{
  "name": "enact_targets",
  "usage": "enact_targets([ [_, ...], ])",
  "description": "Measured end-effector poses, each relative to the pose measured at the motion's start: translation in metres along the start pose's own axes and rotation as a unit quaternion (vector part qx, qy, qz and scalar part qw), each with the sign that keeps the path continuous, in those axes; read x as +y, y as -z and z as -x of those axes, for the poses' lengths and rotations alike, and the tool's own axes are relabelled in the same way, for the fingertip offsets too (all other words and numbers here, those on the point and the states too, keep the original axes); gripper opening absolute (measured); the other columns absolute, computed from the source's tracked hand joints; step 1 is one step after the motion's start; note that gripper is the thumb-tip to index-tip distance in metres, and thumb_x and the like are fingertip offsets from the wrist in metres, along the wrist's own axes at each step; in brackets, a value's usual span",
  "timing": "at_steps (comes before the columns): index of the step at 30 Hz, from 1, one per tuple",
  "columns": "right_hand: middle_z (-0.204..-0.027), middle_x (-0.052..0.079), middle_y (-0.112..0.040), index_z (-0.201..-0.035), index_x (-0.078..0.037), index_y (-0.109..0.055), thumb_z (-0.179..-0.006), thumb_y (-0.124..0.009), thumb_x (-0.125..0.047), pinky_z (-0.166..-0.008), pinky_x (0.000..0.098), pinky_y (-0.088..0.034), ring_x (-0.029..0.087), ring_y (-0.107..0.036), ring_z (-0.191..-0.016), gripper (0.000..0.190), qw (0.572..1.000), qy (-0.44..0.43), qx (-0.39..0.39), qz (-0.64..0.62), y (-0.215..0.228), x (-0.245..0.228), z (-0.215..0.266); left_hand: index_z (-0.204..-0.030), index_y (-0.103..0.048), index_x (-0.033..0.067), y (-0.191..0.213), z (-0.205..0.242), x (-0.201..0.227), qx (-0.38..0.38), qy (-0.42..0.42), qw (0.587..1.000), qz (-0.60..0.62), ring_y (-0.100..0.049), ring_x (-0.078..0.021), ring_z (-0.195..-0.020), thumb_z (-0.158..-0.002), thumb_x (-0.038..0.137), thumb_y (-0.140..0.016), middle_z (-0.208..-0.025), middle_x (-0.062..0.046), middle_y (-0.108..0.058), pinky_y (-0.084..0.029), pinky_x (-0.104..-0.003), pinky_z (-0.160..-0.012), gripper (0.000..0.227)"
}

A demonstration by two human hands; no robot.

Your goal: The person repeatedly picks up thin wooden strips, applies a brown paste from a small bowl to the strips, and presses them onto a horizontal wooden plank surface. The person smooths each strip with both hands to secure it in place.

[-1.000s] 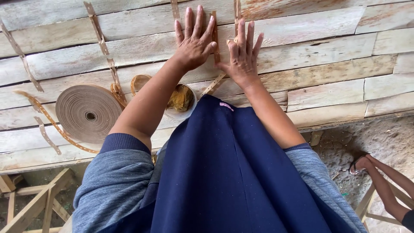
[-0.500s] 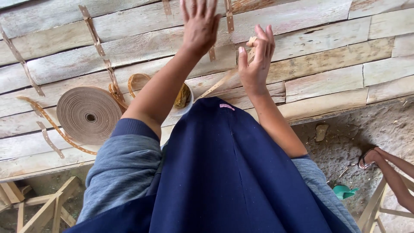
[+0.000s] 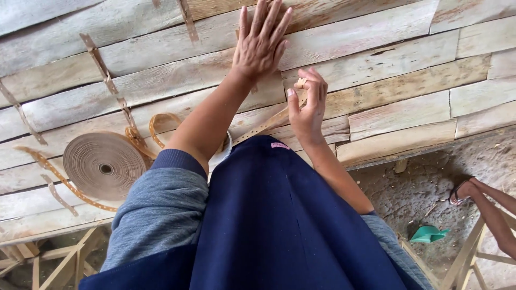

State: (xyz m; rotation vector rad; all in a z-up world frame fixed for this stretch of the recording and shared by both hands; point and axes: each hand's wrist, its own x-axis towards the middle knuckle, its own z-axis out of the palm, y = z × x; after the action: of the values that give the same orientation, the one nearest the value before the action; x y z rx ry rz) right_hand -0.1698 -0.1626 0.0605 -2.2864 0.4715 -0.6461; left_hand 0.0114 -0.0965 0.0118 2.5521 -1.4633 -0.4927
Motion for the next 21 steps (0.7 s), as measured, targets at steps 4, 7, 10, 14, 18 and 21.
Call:
enact_targets([
  [4, -0.111, 0.016, -0.063, -0.109, -0.002, -0.055, -0.101, -0.055, -0.004, -0.098, 0.0402, -0.052, 0.03, -0.063, -0.108, 0.008, 0.989, -0.069, -0.027, -0.125, 0.019, -0.016, -0.005, -0.169, -0.016, 0.0202, -0.009, 0.003, -0.002, 0.011, 0.014, 1.0, 0.018, -0.002, -0.0347, -0.157, -0.12, 0.045, -0.035, -0.173, -0.01, -0.011, 0.003, -0.06, -0.124, 0.058],
  [7, -0.109, 0.014, -0.066, -0.118, -0.003, -0.053, -0.105, -0.051, -0.002, -0.098, 0.0351, -0.056, 0.024, -0.067, -0.105, 0.013, 0.966, -0.112, -0.051, -0.227, 0.035, -0.032, -0.011, -0.17, -0.008, 0.0214, 0.01, 0.01, 0.014, -0.018, 0.057, 0.997, 0.058, 0.008, -0.0296, -0.158, -0.118, 0.046, -0.026, -0.174, -0.006, 0.001, 0.011, -0.057, -0.126, 0.06],
  [10, -0.106, 0.014, -0.068, -0.12, -0.004, -0.052, -0.106, -0.049, -0.002, -0.093, 0.0315, -0.058, 0.022, -0.07, -0.099, 0.014, 0.948, -0.121, -0.041, -0.293, 0.051, -0.06, -0.026, -0.163, -0.019, 0.0236, 0.038, 0.043, 0.047, -0.029, 0.086, 0.925, 0.368, -0.016, -0.036, -0.151, -0.099, 0.069, -0.017, -0.165, -0.018, -0.019, -0.01, -0.063, -0.12, 0.078],
  [14, -0.111, 0.022, -0.067, -0.124, -0.005, -0.051, -0.107, -0.054, -0.004, -0.089, 0.0374, -0.062, 0.03, -0.073, -0.093, 0.017, 0.9, -0.139, -0.021, -0.413, 0.067, -0.086, -0.028, -0.15, -0.044, 0.003, 0.033, 0.116, 0.082, -0.068, 0.026, 0.587, 0.807, -0.076, -0.0373, -0.102, -0.093, 0.068, -0.034, -0.146, -0.017, -0.058, -0.067, -0.043, -0.068, 0.087],
  [18, -0.113, 0.018, -0.07, -0.122, -0.007, -0.053, -0.106, -0.054, -0.004, -0.091, 0.04, -0.061, 0.03, -0.074, -0.097, 0.016, 0.893, -0.114, -0.041, -0.433, 0.062, -0.098, -0.023, -0.133, -0.065, 0.0025, 0.061, 0.202, 0.079, -0.117, 0.138, 0.602, 0.778, -0.057, -0.0151, -0.045, -0.084, 0.072, -0.042, -0.079, -0.012, -0.075, -0.044, -0.024, -0.045, 0.088],
  [21, -0.119, 0.014, -0.073, -0.12, -0.013, -0.056, -0.105, -0.06, -0.017, -0.091, 0.0365, -0.062, 0.028, -0.075, -0.106, 0.017, 0.869, -0.166, -0.068, -0.461, 0.049, -0.098, -0.011, -0.118, -0.073, 0.0133, 0.038, 0.261, 0.064, -0.089, 0.173, 0.651, 0.733, -0.051, -0.0085, -0.041, -0.099, 0.045, -0.057, -0.067, -0.007, -0.07, -0.038, -0.021, -0.039, 0.04],
])
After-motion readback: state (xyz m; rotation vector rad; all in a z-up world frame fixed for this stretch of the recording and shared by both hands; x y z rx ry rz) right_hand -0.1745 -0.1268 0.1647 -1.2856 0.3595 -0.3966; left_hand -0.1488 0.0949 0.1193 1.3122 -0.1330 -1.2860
